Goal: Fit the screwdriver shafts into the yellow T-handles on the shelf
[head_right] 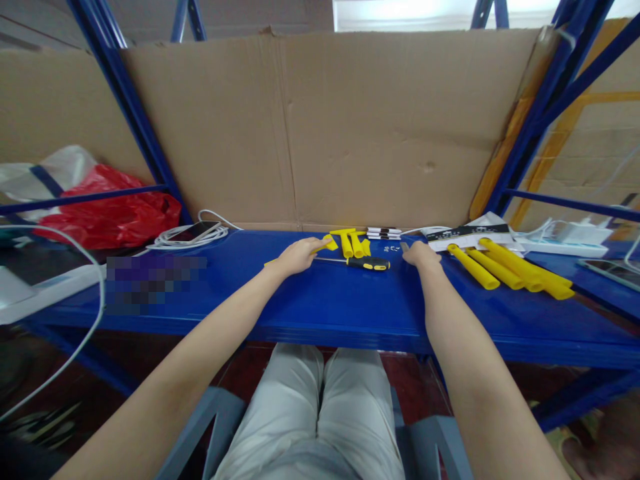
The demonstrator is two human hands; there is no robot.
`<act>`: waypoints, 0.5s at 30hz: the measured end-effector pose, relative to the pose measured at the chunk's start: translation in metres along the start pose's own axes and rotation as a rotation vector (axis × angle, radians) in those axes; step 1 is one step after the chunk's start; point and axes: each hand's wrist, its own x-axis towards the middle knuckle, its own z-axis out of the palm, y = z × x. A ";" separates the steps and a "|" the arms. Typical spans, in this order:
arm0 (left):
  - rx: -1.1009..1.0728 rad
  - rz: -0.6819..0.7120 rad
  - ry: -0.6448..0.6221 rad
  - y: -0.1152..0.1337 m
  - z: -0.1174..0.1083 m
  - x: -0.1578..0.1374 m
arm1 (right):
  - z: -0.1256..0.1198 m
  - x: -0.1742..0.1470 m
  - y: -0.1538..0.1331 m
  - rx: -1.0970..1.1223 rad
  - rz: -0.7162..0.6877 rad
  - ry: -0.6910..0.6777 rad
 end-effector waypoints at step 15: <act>0.004 0.024 -0.011 0.008 -0.001 -0.001 | -0.021 -0.026 -0.027 -0.035 -0.015 0.096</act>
